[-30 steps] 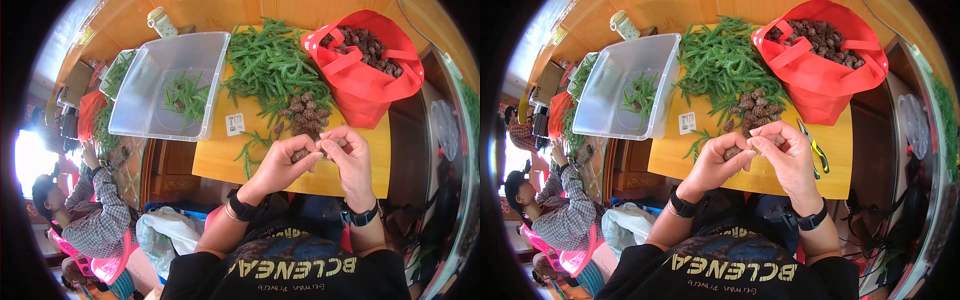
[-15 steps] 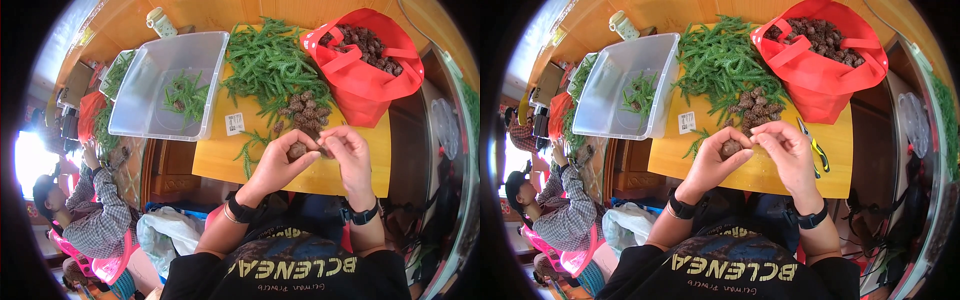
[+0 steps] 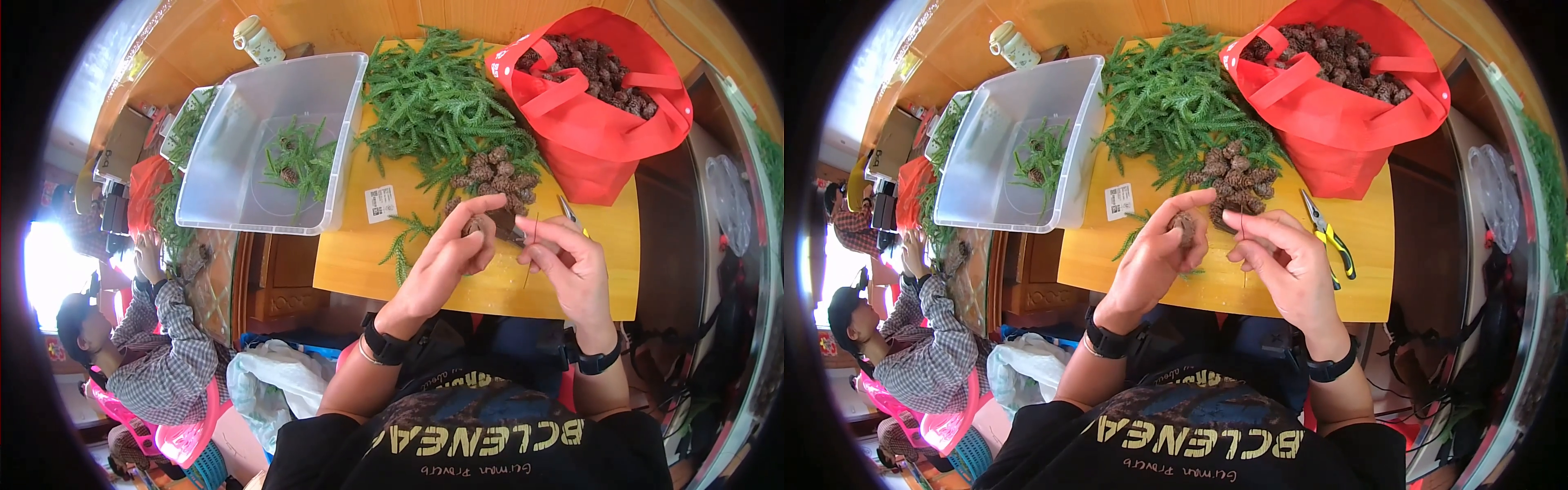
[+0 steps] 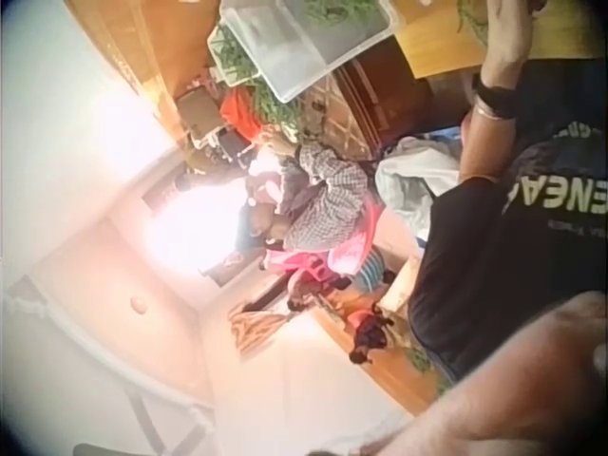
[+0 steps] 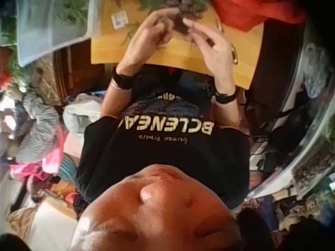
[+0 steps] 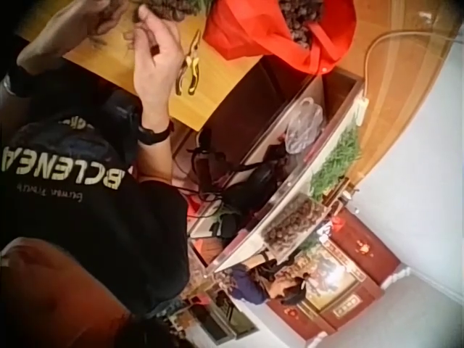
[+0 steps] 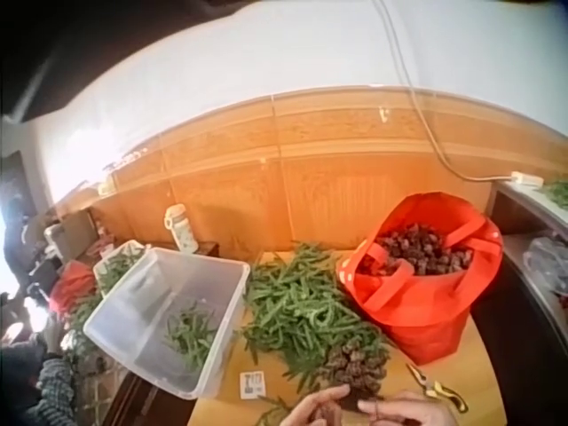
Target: Trimming small green plant branches or herbs using yellow-handled shears.
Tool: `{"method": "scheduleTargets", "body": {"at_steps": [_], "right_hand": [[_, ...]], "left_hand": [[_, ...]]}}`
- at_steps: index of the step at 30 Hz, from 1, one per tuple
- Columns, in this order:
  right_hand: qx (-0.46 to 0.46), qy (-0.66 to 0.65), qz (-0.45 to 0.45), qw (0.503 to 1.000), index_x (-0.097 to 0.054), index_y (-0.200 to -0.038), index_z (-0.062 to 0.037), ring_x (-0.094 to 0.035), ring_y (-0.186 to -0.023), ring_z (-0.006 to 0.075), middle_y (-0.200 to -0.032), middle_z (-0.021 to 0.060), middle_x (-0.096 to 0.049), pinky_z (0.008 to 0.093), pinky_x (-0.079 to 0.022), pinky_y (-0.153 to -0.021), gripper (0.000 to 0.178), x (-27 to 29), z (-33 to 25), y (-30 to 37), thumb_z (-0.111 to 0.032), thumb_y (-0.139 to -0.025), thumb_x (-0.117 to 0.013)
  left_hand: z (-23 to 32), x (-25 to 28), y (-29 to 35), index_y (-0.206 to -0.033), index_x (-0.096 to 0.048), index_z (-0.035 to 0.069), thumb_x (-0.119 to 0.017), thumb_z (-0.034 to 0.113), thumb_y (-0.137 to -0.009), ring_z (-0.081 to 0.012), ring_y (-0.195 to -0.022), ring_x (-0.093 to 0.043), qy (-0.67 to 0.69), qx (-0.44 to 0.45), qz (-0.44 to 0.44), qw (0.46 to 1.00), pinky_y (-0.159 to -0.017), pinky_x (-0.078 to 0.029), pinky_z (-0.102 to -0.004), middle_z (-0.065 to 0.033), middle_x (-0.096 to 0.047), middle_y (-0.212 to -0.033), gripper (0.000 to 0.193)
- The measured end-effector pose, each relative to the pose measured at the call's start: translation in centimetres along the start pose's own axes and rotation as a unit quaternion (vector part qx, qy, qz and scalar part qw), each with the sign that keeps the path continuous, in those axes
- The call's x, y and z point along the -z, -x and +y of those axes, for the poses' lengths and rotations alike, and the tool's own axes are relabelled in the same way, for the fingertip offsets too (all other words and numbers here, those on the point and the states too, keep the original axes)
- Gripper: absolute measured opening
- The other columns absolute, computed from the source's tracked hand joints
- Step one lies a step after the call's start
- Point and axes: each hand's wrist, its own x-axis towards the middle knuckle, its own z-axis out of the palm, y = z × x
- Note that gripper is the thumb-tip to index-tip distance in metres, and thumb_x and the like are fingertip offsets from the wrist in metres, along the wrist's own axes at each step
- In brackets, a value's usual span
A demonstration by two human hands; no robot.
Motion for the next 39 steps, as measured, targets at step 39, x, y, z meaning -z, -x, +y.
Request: {"method": "scheduleTargets", "body": {"at_steps": [39], "right_hand": [[0.116, 0.165, 0.082, 0.976, -0.055, -0.085, 0.0003, -0.063, -0.071, 0.0119, -0.082, 0.0087, -0.063, 0.0229, -0.050, -0.061, 0.020, -1.1, -1.3, 0.5, 0.007, -0.072, -0.069]], "left_hand": [[-1.1, -0.1, -0.1, -0.111, -0.053, -0.001, -0.068, -0.002, -0.078, -0.0117, -0.089, -0.059, -0.056, -0.163, -0.011, 0.985, -0.072, -0.052, -0.0235, -0.0057, -0.054, -0.101, 0.036]]}}
